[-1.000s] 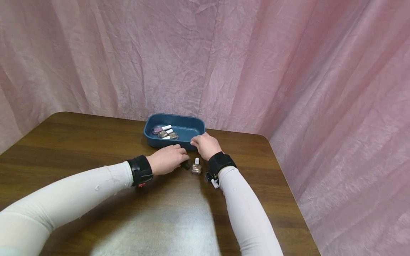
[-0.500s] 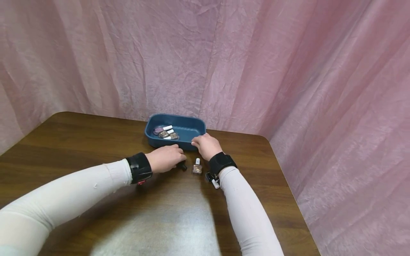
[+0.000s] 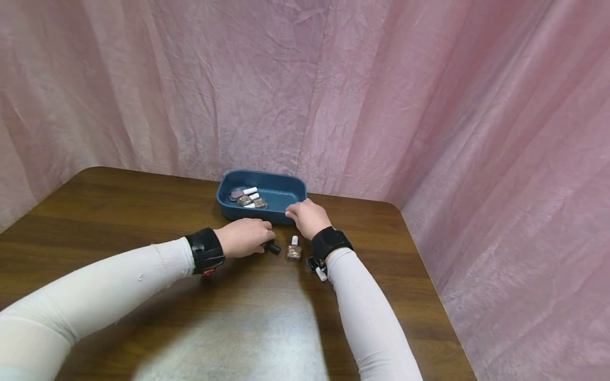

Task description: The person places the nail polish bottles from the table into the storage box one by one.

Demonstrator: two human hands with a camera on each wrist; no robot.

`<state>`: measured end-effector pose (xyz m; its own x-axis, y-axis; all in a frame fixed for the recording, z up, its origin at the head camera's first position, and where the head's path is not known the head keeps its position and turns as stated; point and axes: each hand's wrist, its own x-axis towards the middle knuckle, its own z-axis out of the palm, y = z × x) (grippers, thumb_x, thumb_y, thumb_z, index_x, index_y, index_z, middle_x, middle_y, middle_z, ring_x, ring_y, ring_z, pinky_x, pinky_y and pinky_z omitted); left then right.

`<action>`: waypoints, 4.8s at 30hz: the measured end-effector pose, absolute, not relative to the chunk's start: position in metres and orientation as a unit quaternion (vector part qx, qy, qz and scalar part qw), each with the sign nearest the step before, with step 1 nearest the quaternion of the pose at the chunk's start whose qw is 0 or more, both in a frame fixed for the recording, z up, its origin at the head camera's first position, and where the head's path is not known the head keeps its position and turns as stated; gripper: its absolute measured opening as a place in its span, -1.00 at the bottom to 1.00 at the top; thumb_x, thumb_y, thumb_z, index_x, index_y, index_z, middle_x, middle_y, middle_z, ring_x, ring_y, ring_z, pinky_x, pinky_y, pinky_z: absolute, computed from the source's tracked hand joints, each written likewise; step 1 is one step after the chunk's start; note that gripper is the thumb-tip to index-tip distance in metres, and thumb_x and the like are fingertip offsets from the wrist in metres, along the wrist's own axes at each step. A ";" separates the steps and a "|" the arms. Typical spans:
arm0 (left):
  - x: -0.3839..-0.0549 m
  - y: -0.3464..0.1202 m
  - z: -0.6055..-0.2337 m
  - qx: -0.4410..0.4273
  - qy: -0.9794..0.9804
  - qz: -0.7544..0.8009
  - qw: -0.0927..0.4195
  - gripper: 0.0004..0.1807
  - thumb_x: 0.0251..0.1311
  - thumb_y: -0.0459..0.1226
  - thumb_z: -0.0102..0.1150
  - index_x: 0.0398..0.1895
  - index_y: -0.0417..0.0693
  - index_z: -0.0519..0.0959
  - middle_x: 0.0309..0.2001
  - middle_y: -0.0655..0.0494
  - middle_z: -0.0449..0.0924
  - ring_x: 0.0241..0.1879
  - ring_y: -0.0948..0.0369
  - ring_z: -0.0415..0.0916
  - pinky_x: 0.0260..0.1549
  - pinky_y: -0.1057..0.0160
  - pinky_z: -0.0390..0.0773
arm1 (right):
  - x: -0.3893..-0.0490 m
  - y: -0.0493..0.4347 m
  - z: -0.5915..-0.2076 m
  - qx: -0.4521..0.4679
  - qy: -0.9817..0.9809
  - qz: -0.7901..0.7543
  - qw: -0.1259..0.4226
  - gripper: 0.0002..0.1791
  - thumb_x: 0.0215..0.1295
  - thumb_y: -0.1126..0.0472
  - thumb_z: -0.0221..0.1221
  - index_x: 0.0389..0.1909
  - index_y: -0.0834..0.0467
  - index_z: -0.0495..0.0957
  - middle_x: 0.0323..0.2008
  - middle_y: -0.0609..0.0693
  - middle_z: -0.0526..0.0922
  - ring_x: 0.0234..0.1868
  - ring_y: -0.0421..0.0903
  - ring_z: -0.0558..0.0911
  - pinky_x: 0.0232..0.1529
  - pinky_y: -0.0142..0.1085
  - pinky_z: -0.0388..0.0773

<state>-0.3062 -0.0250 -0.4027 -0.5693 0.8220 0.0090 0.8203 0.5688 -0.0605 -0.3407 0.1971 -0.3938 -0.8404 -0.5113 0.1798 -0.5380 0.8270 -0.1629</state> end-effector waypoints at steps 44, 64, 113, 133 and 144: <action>-0.286 -0.059 -0.385 -0.446 -0.882 -0.086 0.128 -0.69 0.31 -0.24 0.61 -0.01 -0.17 0.73 -0.17 0.04 0.63 -0.20 0.13 0.64 -0.13 0.11 0.70 | -0.342 0.198 -0.396 0.280 -0.952 0.110 0.064 -0.75 0.68 0.18 0.22 0.11 0.18 0.80 -0.01 0.09 0.85 0.13 0.07 0.78 0.59 0.00 0.31; -0.296 -0.066 -0.366 -0.428 -0.880 -0.095 0.183 -0.57 0.26 -0.26 0.65 0.12 -0.21 0.74 -0.03 -0.04 0.67 -0.05 0.06 0.67 -0.04 0.10 0.71 | -0.342 0.198 -0.395 0.278 -0.953 0.102 0.063 -0.73 0.68 0.17 0.22 0.13 0.20 0.80 0.00 0.09 0.85 0.13 0.08 0.78 0.54 0.02 0.39; -0.371 -0.062 -0.357 -0.311 -0.933 -0.121 0.133 -0.52 0.52 -0.27 0.41 0.39 -0.28 0.61 0.25 -0.23 0.62 0.19 -0.12 0.64 0.15 -0.04 0.67 | -0.343 0.198 -0.395 0.266 -0.956 0.108 0.057 -0.74 0.68 0.15 0.22 0.10 0.16 0.81 -0.04 0.04 0.85 0.10 0.04 0.79 0.58 0.00 0.33; -0.394 -0.058 -0.366 -0.290 -0.942 -0.122 0.117 -0.56 0.53 -0.29 0.39 0.36 -0.29 0.62 0.26 -0.26 0.62 0.21 -0.15 0.63 0.20 -0.09 0.64 | -0.345 0.199 -0.395 0.267 -0.956 0.109 0.057 -0.74 0.67 0.15 0.23 0.10 0.17 0.81 -0.02 0.05 0.86 0.12 0.04 0.79 0.60 -0.02 0.31; -0.405 -0.055 -0.378 -0.278 -0.948 -0.108 0.111 -0.60 0.52 -0.29 0.40 0.31 -0.28 0.65 0.17 -0.24 0.64 0.12 -0.12 0.66 0.11 -0.05 0.67 | -0.344 0.199 -0.397 0.260 -0.958 0.108 0.056 -0.73 0.67 0.13 0.23 0.12 0.16 0.82 -0.01 0.05 0.85 0.09 0.06 0.76 0.21 0.00 0.64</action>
